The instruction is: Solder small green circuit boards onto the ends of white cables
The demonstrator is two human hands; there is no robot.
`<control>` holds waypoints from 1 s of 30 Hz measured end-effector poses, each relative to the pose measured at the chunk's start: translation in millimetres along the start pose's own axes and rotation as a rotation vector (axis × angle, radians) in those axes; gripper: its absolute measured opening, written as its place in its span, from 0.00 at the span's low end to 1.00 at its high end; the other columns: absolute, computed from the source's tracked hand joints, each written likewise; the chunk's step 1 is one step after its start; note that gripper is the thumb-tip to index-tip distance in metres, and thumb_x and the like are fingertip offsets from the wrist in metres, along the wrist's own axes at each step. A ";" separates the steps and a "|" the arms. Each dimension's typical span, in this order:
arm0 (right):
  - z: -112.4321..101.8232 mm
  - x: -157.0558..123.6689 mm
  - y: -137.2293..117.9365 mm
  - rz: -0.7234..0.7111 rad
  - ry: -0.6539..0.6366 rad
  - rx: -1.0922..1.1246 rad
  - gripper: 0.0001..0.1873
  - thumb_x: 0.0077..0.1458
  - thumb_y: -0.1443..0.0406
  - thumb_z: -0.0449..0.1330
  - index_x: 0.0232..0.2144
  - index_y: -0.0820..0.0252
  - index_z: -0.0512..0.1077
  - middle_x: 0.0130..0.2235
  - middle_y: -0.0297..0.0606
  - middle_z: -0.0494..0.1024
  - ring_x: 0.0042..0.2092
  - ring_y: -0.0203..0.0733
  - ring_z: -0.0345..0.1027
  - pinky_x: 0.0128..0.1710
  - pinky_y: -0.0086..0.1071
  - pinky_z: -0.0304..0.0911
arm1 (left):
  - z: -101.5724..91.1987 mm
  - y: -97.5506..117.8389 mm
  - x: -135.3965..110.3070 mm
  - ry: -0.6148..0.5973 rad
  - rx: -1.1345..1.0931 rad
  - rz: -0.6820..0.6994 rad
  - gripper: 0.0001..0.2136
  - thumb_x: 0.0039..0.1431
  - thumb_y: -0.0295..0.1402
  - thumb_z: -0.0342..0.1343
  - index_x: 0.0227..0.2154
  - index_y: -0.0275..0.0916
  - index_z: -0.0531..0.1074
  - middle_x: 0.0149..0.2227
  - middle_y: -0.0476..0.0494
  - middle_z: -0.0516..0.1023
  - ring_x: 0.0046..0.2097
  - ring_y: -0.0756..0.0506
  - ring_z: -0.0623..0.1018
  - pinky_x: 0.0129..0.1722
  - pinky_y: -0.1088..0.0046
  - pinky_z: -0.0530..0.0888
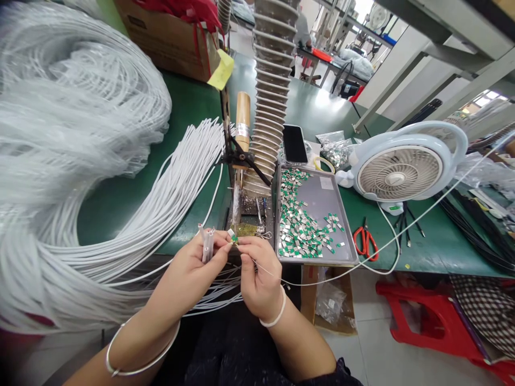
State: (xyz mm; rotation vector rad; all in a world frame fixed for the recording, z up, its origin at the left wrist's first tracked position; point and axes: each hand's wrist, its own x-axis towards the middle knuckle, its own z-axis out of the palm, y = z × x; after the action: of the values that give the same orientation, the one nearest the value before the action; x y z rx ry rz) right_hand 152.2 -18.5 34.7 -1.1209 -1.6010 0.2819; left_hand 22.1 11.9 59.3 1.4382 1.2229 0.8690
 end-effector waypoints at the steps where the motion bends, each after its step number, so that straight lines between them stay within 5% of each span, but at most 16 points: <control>1: -0.3 -1.4 0.2 0.005 -0.006 0.000 0.13 0.55 0.75 0.50 0.38 0.59 0.70 0.38 0.42 0.76 0.43 0.40 0.71 0.43 0.38 0.69 | 0.5 -3.6 -1.4 -0.009 0.009 0.007 0.04 0.55 0.31 0.47 0.27 0.40 0.64 0.28 0.49 0.71 0.30 0.48 0.71 0.30 0.72 0.67; 7: -8.9 -13.9 1.2 0.052 -0.031 -0.009 0.13 0.56 0.74 0.50 0.39 0.57 0.70 0.37 0.40 0.76 0.40 0.40 0.71 0.39 0.37 0.69 | 5.6 -18.3 -13.0 -0.080 -0.014 0.095 0.09 0.62 0.34 0.42 0.32 0.40 0.67 0.32 0.46 0.73 0.35 0.46 0.72 0.37 0.70 0.68; 12: -26.0 -16.6 1.4 0.089 0.011 -0.108 0.15 0.57 0.75 0.49 0.43 0.56 0.68 0.32 0.36 0.74 0.34 0.37 0.70 0.36 0.34 0.68 | 8.5 -21.4 -18.7 0.039 -0.073 0.038 0.11 0.61 0.35 0.45 0.31 0.39 0.72 0.45 0.38 0.74 0.49 0.42 0.71 0.50 0.65 0.64; 19: -50.6 10.8 28.5 0.050 -0.037 -0.527 0.10 0.58 0.71 0.49 0.38 0.58 0.68 0.35 0.40 0.74 0.39 0.43 0.67 0.40 0.40 0.64 | 7.3 -37.0 -13.6 -0.106 -0.302 -0.090 0.11 0.59 0.41 0.50 0.34 0.39 0.72 0.22 0.50 0.65 0.27 0.48 0.66 0.29 0.72 0.65; 23: -54.9 23.9 47.0 0.115 -0.181 -0.701 0.08 0.56 0.71 0.50 0.35 0.60 0.69 0.34 0.43 0.74 0.38 0.46 0.65 0.39 0.41 0.62 | 8.4 -42.2 -11.3 -0.182 -0.560 -0.174 0.10 0.57 0.41 0.53 0.36 0.41 0.70 0.23 0.53 0.63 0.25 0.51 0.61 0.26 0.75 0.61; 30: -54.1 28.2 55.8 0.147 -0.324 -0.782 0.08 0.54 0.72 0.50 0.29 0.61 0.69 0.31 0.42 0.72 0.35 0.46 0.62 0.35 0.39 0.60 | 13.2 -27.0 -10.5 -0.120 -0.854 -0.189 0.10 0.53 0.41 0.58 0.30 0.39 0.70 0.28 0.50 0.66 0.26 0.53 0.60 0.27 0.75 0.62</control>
State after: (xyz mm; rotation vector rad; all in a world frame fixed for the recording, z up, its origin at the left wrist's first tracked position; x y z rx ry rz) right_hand 228.7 13.0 34.1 -1.8645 -1.9861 -0.0964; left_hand 25.7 -2.2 30.9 0.6605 0.7270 0.9868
